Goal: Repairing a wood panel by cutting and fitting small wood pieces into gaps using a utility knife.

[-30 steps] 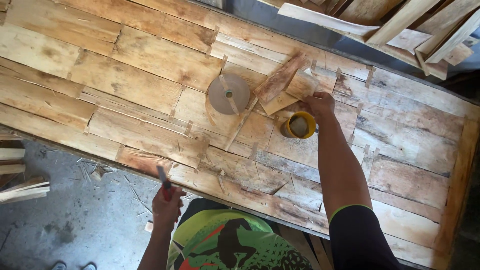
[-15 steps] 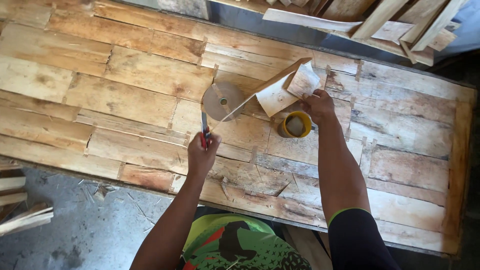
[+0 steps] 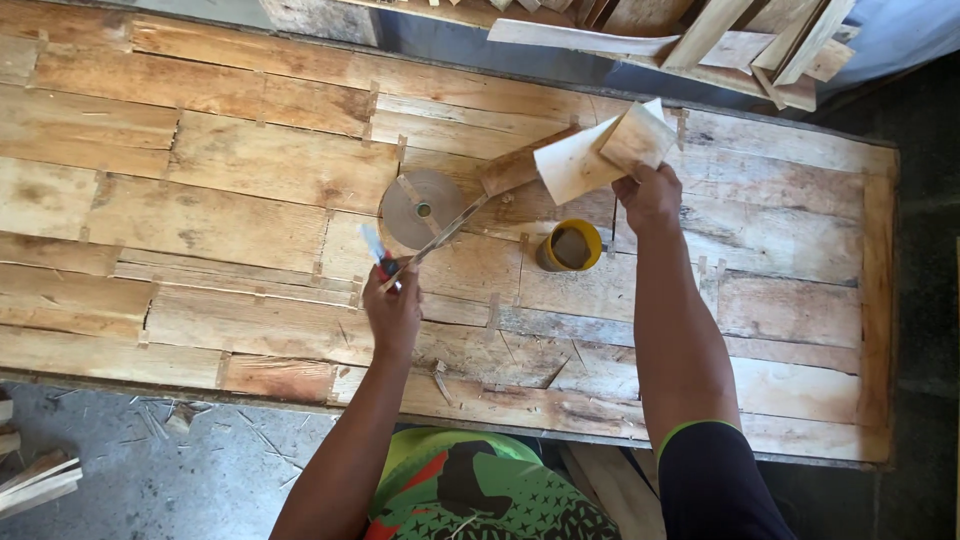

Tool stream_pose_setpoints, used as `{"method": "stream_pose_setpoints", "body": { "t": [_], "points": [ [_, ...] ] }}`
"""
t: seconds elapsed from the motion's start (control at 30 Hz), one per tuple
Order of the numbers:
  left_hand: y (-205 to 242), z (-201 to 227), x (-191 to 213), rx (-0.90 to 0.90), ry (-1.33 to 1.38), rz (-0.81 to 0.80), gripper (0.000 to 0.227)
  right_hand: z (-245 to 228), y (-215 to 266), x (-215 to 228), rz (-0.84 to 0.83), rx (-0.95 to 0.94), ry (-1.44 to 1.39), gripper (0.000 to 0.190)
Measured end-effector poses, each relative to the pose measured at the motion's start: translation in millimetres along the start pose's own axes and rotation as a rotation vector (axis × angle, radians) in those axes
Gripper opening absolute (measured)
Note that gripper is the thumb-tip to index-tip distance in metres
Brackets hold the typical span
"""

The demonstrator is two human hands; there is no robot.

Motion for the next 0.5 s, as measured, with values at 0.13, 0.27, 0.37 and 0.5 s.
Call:
{"method": "stream_pose_setpoints", "body": {
  "t": [0.13,0.27,0.37,0.5],
  "points": [
    [21.6,26.0,37.6,0.016,0.127,0.224,0.006,-9.6,-16.7,-20.6,-0.073,-0.041,0.006,0.025],
    [-2.0,-38.4,112.5,-0.071,0.447,0.353,0.01,-5.0,-13.4,-78.6,-0.236,-0.101,0.026,0.024],
    [-4.5,-78.1,149.3,0.075,0.678,0.398,0.015,13.8,-14.5,-115.9,-0.15,-0.181,0.128,0.027],
    [11.8,-120.5,181.2,0.205,0.634,0.491,0.006,69.3,-39.8,-137.6,0.037,-0.199,0.205,0.035]
  ]
}}
Point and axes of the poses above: each hand's wrist, its own y-axis away from the middle knuckle, its own x-axis out of the back of the hand, z = x × y, the point moved 6 cm from there along -y, towards the middle knuckle, and after that the axes turned 4 degrees about -y, right-handed, at the moved point
